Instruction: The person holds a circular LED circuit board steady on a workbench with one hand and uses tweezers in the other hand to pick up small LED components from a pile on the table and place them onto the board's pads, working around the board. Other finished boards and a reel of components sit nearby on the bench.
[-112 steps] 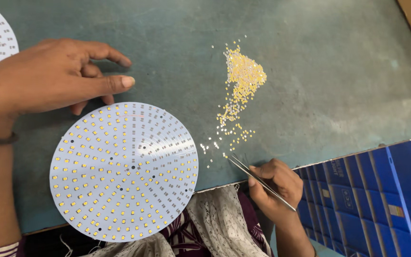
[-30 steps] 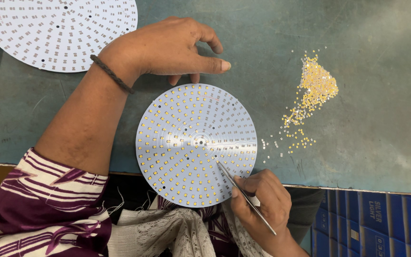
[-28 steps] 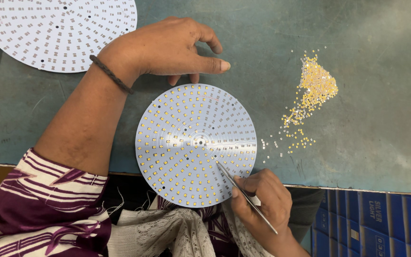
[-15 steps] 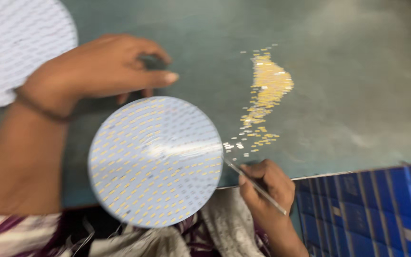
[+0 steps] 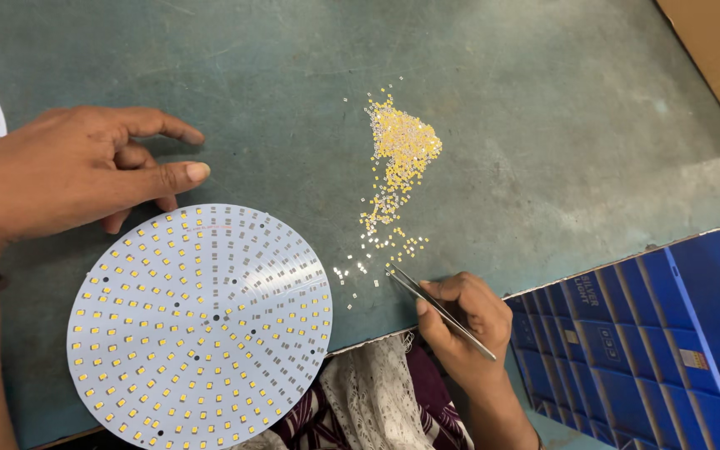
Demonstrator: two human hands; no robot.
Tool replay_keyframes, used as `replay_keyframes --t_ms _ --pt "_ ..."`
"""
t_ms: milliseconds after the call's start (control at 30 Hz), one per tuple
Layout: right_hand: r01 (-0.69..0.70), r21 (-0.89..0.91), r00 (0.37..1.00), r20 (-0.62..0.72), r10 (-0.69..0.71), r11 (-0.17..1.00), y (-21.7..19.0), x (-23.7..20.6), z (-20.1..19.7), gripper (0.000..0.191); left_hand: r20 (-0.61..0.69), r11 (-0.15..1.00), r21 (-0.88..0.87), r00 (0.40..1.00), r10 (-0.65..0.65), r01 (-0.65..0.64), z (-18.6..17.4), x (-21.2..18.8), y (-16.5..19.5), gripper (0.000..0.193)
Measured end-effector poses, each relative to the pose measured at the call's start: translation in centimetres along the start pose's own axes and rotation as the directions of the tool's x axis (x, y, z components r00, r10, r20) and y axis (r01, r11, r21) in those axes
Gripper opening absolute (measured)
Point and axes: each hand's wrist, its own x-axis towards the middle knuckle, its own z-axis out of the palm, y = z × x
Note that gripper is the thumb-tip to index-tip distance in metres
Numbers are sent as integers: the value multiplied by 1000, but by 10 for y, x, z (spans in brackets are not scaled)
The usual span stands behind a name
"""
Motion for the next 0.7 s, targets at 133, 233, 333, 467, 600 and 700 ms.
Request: replay_keyframes --t_ms 133,233,333,467,600,700 --pt "3 -24 1000 11 -3 1000 -2 1 0 18 4 999 -33 1000 12 -12 0 0 -2 63" --pt "22 -18 1000 9 -22 1000 -3 1 0 18 1 1000 -15 1000 17 -17 0 1 -2 63" --pt "-26 -9 1000 0 26 1000 -3 1 -1 15 2 1000 -26 1000 10 -10 -1 1 -1 63" --pt "-38 2 999 -9 38 999 -3 1 -1 14 2 1000 19 1000 9 -9 1 1 -1 64" --pt "-4 -15 1000 0 4 1000 -3 2 0 14 -1 994 -90 998 60 -60 -1 1 -6 63" --pt "-2 -5 1000 14 2 1000 -10 2 3 10 -19 964 -208 986 165 -165 -3 0 -9 63"
